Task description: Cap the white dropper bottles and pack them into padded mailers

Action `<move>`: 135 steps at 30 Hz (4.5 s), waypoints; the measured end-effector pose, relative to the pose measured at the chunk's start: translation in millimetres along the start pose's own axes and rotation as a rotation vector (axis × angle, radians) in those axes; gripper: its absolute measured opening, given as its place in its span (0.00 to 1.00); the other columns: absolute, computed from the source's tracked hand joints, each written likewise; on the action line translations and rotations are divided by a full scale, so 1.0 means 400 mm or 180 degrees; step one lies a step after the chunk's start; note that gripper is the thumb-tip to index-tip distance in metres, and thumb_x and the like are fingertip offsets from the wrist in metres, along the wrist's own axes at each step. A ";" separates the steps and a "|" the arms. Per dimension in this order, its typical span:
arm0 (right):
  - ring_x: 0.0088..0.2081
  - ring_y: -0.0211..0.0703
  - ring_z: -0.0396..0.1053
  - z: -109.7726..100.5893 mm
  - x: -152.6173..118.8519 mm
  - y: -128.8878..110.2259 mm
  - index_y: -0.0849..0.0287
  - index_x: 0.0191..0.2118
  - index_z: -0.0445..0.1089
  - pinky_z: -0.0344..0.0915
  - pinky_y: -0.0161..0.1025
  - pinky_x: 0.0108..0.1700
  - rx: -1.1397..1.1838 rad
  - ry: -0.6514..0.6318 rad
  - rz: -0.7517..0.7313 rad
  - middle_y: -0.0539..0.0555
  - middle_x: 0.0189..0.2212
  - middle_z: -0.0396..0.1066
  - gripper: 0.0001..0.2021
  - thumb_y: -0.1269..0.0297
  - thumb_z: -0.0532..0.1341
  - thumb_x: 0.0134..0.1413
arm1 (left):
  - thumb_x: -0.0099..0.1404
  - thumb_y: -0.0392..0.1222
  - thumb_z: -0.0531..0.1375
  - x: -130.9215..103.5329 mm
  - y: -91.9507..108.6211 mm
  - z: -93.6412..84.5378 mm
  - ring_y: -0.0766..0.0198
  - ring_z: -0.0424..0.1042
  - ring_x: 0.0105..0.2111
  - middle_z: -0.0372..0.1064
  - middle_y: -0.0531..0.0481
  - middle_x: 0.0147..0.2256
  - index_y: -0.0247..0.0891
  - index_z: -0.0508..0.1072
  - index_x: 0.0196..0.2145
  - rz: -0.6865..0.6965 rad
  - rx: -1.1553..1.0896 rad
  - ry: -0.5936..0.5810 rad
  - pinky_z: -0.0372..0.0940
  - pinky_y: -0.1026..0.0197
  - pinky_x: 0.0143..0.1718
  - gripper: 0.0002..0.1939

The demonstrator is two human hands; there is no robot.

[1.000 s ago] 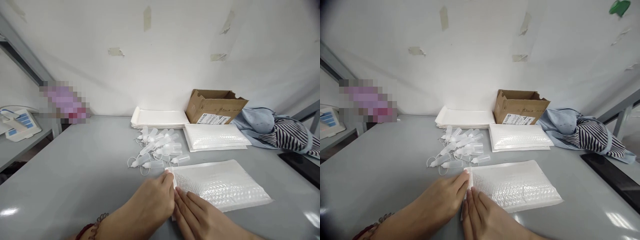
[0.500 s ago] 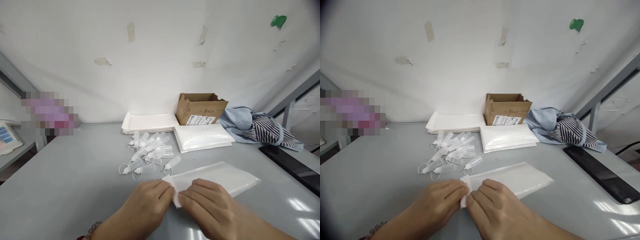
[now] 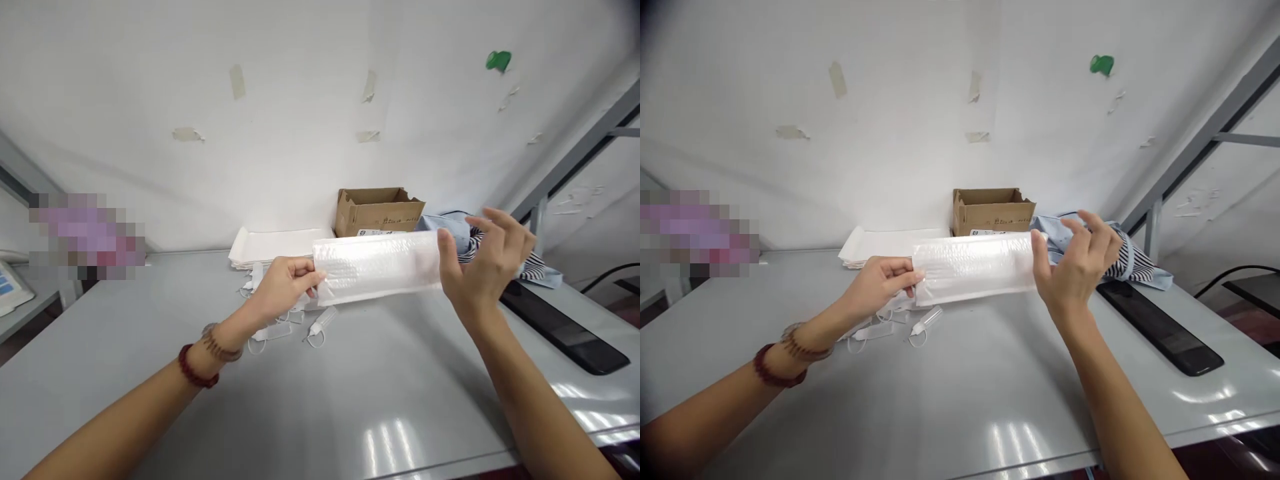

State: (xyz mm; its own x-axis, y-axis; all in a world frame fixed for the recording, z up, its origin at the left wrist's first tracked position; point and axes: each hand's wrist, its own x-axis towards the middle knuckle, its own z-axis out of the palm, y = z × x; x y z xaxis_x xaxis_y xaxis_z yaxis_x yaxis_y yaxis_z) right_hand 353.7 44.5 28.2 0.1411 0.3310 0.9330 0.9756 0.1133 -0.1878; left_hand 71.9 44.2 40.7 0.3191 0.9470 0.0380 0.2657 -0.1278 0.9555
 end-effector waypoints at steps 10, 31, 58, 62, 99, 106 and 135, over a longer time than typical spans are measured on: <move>0.53 0.71 0.57 0.096 -0.050 0.085 0.71 0.53 0.60 0.58 0.64 0.46 -0.0215 -0.1212 0.0675 0.76 0.50 0.61 0.30 0.47 0.51 0.56 | 0.63 0.37 0.61 0.166 -0.032 0.096 0.67 0.70 0.26 0.69 0.47 0.26 0.27 0.71 0.29 -0.0927 -0.0706 -0.0094 0.67 0.63 0.29 0.09; 0.62 0.63 0.47 0.116 -0.094 0.026 0.50 0.58 0.59 0.48 0.69 0.55 0.0029 -0.2771 -0.0549 0.59 0.61 0.56 0.25 0.46 0.42 0.63 | 0.55 0.39 0.60 0.137 -0.071 -0.150 0.47 0.67 0.44 0.72 0.39 0.34 0.34 0.71 0.27 -0.0030 0.2598 0.0698 0.62 0.55 0.41 0.05; 0.61 0.60 0.52 0.067 -0.105 -0.063 0.56 0.58 0.55 0.42 0.62 0.58 0.0508 -0.1991 -0.0874 0.63 0.57 0.59 0.23 0.49 0.48 0.62 | 0.60 0.37 0.55 0.168 -0.119 -0.201 0.52 0.73 0.35 0.75 0.38 0.33 0.32 0.76 0.38 0.0582 0.4544 0.0060 0.61 0.59 0.33 0.12; 0.61 0.62 0.52 0.070 -0.121 -0.075 0.56 0.58 0.55 0.43 0.62 0.57 0.0500 -0.2022 -0.1050 0.65 0.57 0.59 0.23 0.51 0.49 0.62 | 0.61 0.34 0.54 0.169 -0.133 -0.178 0.52 0.74 0.33 0.73 0.37 0.30 0.30 0.75 0.32 0.0709 0.4711 0.0191 0.60 0.59 0.31 0.10; 0.58 0.66 0.53 -0.153 -0.223 -0.261 0.63 0.61 0.54 0.57 0.60 0.53 0.1450 -0.4174 -0.2363 0.70 0.59 0.55 0.33 0.54 0.58 0.53 | 0.59 0.45 0.59 -0.338 -0.121 -0.029 0.61 0.74 0.34 0.66 0.43 0.51 0.40 0.60 0.44 -0.1673 -0.0586 0.0207 0.67 0.55 0.40 0.17; 0.58 0.68 0.53 -0.132 -0.263 -0.270 0.70 0.62 0.52 0.57 0.59 0.51 0.1491 -0.3533 -0.2670 0.74 0.56 0.59 0.37 0.47 0.55 0.54 | 0.53 0.37 0.66 -0.313 -0.076 -0.035 0.59 0.72 0.44 0.72 0.45 0.42 0.37 0.60 0.48 -0.2328 -0.2358 0.0261 0.62 0.55 0.53 0.26; 0.50 0.56 0.60 -0.142 -0.134 -0.287 0.64 0.61 0.54 0.62 0.55 0.50 0.1623 -0.4822 -0.1788 0.63 0.51 0.63 0.34 0.70 0.60 0.45 | 0.44 0.28 0.53 -0.184 -0.069 -0.004 0.69 0.68 0.15 0.69 0.57 0.17 0.37 0.60 0.28 -0.1555 -0.2065 -0.1692 0.61 0.69 0.19 0.11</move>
State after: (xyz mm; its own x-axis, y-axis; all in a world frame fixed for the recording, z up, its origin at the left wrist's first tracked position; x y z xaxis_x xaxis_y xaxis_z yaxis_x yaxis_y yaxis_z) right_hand 243.7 -39.6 17.2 -0.7491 0.6477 -0.1393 0.6537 0.6885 -0.3142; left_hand 39.5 -21.6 12.1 0.7185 0.5753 -0.3908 -0.0244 0.5825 0.8125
